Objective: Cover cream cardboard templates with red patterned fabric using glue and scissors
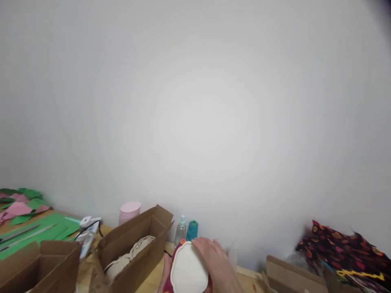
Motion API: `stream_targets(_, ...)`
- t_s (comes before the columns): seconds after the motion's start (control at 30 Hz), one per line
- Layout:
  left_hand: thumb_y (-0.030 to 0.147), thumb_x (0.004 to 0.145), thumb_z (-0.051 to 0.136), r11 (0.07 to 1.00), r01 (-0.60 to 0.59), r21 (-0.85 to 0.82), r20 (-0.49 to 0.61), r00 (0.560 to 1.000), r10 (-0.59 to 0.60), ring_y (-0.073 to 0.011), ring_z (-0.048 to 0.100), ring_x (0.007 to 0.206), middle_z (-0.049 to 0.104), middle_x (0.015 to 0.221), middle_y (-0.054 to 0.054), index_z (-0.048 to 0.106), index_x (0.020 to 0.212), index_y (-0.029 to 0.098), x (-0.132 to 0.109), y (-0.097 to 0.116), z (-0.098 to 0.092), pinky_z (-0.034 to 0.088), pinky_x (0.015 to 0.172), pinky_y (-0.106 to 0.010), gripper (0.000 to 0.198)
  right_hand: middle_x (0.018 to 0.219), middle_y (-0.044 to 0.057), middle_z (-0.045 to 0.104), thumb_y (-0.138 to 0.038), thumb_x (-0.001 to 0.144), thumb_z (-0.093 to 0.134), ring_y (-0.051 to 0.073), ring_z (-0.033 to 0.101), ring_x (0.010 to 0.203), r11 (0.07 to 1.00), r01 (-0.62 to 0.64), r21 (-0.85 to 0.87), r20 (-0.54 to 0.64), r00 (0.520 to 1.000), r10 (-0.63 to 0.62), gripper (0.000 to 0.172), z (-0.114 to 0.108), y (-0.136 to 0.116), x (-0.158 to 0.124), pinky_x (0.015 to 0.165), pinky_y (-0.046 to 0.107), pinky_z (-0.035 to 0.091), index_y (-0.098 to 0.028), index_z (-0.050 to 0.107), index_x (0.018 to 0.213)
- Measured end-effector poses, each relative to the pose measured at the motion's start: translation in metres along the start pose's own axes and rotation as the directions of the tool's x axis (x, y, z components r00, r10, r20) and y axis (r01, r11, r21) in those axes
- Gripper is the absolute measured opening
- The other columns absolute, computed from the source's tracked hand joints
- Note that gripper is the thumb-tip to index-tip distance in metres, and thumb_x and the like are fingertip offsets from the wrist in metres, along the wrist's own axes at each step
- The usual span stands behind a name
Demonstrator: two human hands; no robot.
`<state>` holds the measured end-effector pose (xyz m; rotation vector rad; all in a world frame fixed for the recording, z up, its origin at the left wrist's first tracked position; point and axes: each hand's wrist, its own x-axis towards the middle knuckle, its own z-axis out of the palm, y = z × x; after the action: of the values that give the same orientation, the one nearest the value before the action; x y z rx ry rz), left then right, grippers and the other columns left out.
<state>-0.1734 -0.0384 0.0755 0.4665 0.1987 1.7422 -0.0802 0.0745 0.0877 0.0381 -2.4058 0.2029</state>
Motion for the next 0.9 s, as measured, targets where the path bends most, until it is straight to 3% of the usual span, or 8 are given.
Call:
stream_targets(0.2,0.047,0.075,0.045,1.0,0.009,-0.009,0.024,1.0,-0.008,-0.0307,0.046,0.112,0.059,0.115,-0.011,0.048,0.12,0.024,0.0,0.005,0.002,0.034,0.092,-0.047,0.05,0.121,0.01,0.052,-0.027,0.061,0.059,0.029,0.048,0.11,0.997,0.022,0.077,-0.087,0.996,-0.016,0.07,0.024,0.011,-0.002,0.091,0.039,0.038,-0.021,0.035,0.126)
stream_targets(0.27,0.049,0.075,0.044,1.0,0.011,-0.009,0.027,1.0,-0.011,-0.0311,0.049,0.108,0.062,0.11,-0.011,0.051,0.117,0.023,-0.001,0.006,0.001,0.036,0.09,-0.047,0.05,0.121,0.011,0.051,-0.032,0.06,0.063,0.03,0.047,0.11,0.991,0.011,0.133,-0.123,0.992,0.006,0.072,0.023,0.009,-0.003,0.092,0.038,0.038,-0.019,0.036,0.126)
stream_targets(0.4,0.052,0.073,0.046,0.999,-0.032,0.042,0.044,0.999,0.03,-0.0326,0.054,0.101,0.064,0.103,-0.016,0.06,0.107,0.013,-0.007,0.013,-0.014,0.038,0.087,-0.047,0.053,0.127,0.011,0.044,-0.041,0.062,0.066,0.03,0.041,0.116,0.955,-0.108,0.276,-0.227,0.958,0.174,0.078,0.006,-0.006,-0.005,0.094,0.038,0.037,-0.019,0.032,0.128)
stream_targets(0.53,0.059,0.072,0.041,0.984,-0.178,0.032,0.16,0.972,0.17,-0.0301,0.055,0.1,0.06,0.109,-0.019,0.059,0.107,0.009,-0.009,0.025,-0.024,0.041,0.085,-0.039,0.064,0.129,0.009,0.043,-0.038,0.069,0.062,0.028,0.041,0.116,0.937,-0.135,0.322,-0.257,0.94,0.224,0.069,-0.008,-0.015,-0.003,0.094,0.037,0.038,-0.022,0.03,0.129)
stream_targets(0.67,0.067,0.072,0.022,0.963,-0.25,-0.103,0.317,0.909,0.27,-0.0281,0.054,0.103,0.056,0.115,-0.016,0.058,0.109,0.015,-0.006,0.03,-0.014,0.042,0.085,-0.037,0.073,0.123,0.009,0.049,-0.03,0.064,0.067,0.028,0.046,0.111,0.973,-0.109,0.204,-0.248,0.956,0.159,0.072,-0.011,-0.019,0.001,0.09,0.036,0.042,-0.022,0.031,0.126)
stream_targets(0.77,0.066,0.073,0.022,0.961,-0.241,-0.137,0.279,0.921,0.271,-0.0283,0.052,0.106,0.055,0.117,-0.012,0.059,0.108,0.018,-0.002,0.027,-0.004,0.039,0.088,-0.04,0.07,0.114,0.01,0.054,-0.027,0.062,0.067,0.027,0.052,0.102,0.973,-0.175,0.15,-0.288,0.934,0.212,0.066,-0.013,-0.025,0.002,0.083,0.035,0.046,-0.02,0.036,0.12)
stream_targets(0.9,0.063,0.073,0.029,0.968,-0.224,-0.115,0.098,0.967,0.236,-0.0303,0.051,0.106,0.059,0.113,-0.015,0.063,0.103,0.016,0.001,0.015,-0.009,0.035,0.091,-0.044,0.066,0.111,0.01,0.055,-0.022,0.064,0.063,0.025,0.053,0.1,0.95,-0.282,0.138,-0.266,0.913,0.309,0.057,-0.018,-0.036,0.002,0.082,0.034,0.047,-0.02,0.038,0.116)
